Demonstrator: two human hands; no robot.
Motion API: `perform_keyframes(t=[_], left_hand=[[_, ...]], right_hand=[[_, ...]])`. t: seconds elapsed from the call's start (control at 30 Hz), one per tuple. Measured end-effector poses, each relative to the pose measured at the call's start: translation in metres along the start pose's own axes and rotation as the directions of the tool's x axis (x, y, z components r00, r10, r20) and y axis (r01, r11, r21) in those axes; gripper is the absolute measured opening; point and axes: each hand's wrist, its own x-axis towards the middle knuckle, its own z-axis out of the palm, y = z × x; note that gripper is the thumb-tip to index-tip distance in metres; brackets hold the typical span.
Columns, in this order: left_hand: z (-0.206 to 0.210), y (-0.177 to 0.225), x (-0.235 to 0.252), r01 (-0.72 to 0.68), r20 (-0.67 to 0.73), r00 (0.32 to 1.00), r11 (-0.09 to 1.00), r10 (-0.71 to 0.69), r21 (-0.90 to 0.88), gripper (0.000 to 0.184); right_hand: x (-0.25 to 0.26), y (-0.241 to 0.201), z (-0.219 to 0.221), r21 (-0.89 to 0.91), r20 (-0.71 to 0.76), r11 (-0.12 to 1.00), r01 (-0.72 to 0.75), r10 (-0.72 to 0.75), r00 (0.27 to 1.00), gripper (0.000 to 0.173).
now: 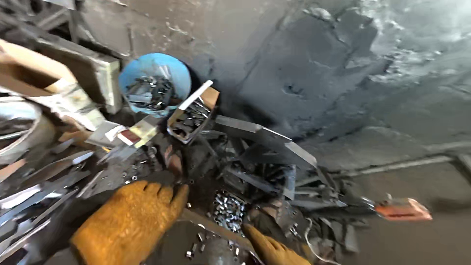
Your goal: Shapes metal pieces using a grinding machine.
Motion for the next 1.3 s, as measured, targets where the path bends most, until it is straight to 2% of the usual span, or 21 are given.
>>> perform_keyframes(t=[0.07,0.1,0.2,0.27,0.33,0.5,0.77,0.97,1.1,1.2,1.3], left_hand=[[0.021,-0.004,0.037,0.026,0.111,0.994,0.999,-0.021,-0.043,0.077],[0.033,-0.008,0.053,0.050,0.136,0.990,0.997,-0.041,-0.060,0.073],[0.070,-0.024,0.095,0.110,0.091,0.990,0.992,-0.105,-0.055,0.068],[0.088,-0.035,0.117,0.162,0.099,0.983,0.986,-0.156,-0.051,0.068],[0.101,-0.045,0.134,0.190,0.086,0.979,0.981,-0.186,-0.043,0.067],[0.123,-0.058,0.156,0.195,0.075,0.978,0.981,-0.195,0.003,0.059],[0.134,-0.066,0.167,0.184,0.093,0.978,0.983,-0.184,0.016,0.043],[0.104,-0.070,0.188,0.202,0.319,0.927,0.979,-0.196,0.012,0.029],[0.082,-0.068,0.210,0.258,0.487,0.836,0.964,-0.253,0.058,0.024],[0.084,-0.069,0.216,0.273,0.522,0.810,0.960,-0.268,0.069,0.022],[0.094,-0.071,0.213,0.293,0.502,0.824,0.956,-0.263,0.019,0.026]], right_hand=[[0.019,0.018,0.009,0.001,-0.030,1.000,0.002,-0.001,1.000,0.060],[0.032,0.029,0.019,-0.022,-0.092,1.000,0.016,-0.018,0.996,0.061],[0.084,0.072,0.058,-0.151,-0.364,0.986,0.074,-0.125,0.923,0.069],[0.112,0.091,0.072,-0.204,-0.424,0.978,0.042,-0.127,0.897,0.071],[0.129,0.099,0.083,-0.254,-0.456,0.967,-0.022,-0.100,0.885,0.064],[0.154,0.105,0.109,-0.282,-0.488,0.953,-0.110,-0.044,0.872,0.060],[0.162,0.105,0.115,-0.265,-0.517,0.956,-0.127,-0.030,0.855,0.063],[0.165,0.093,0.106,-0.223,-0.486,0.953,-0.205,0.073,0.871,0.071],[0.170,0.084,0.098,-0.187,-0.460,0.945,-0.270,0.159,0.874,0.076],[0.172,0.082,0.100,-0.202,-0.453,0.935,-0.291,0.174,0.874,0.073],[0.173,0.082,0.101,-0.218,-0.445,0.929,-0.297,0.176,0.878,0.071]])
